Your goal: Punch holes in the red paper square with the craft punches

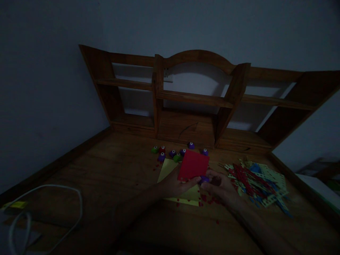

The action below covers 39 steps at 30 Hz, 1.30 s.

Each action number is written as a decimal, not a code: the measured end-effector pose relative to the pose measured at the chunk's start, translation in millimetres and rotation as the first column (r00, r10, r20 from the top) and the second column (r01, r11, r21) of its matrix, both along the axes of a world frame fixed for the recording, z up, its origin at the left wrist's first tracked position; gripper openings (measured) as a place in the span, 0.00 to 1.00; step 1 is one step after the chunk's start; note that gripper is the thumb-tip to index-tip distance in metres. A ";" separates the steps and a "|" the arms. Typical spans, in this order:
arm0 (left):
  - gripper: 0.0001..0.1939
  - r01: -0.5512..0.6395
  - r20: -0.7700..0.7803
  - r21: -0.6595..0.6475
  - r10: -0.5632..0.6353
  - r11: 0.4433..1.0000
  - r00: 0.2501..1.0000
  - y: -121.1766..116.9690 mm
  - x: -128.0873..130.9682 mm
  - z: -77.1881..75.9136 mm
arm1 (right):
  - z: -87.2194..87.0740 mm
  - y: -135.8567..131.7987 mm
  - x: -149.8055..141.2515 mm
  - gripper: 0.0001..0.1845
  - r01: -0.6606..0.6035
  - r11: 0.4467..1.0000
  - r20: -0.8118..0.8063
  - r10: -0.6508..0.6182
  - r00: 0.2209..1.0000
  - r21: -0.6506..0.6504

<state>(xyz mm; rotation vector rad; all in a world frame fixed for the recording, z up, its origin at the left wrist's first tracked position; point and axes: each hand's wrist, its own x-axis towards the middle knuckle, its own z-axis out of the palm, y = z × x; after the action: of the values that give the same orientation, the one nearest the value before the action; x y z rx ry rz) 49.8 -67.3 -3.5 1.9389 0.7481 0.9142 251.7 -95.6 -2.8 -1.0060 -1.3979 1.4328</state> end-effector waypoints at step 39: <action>0.19 -0.396 0.066 -0.221 0.419 0.891 0.906 8.2 0.3 6.8 | 8.1 17.0 7.5 0.27 0.035 0.945 -0.337 -0.151 0.930 -0.325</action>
<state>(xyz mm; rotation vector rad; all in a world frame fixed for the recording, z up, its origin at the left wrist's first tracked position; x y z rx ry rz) 50.0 -59.1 3.3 1.5621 1.1634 1.1381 259.2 -78.6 5.3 -0.9324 -0.8622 1.7017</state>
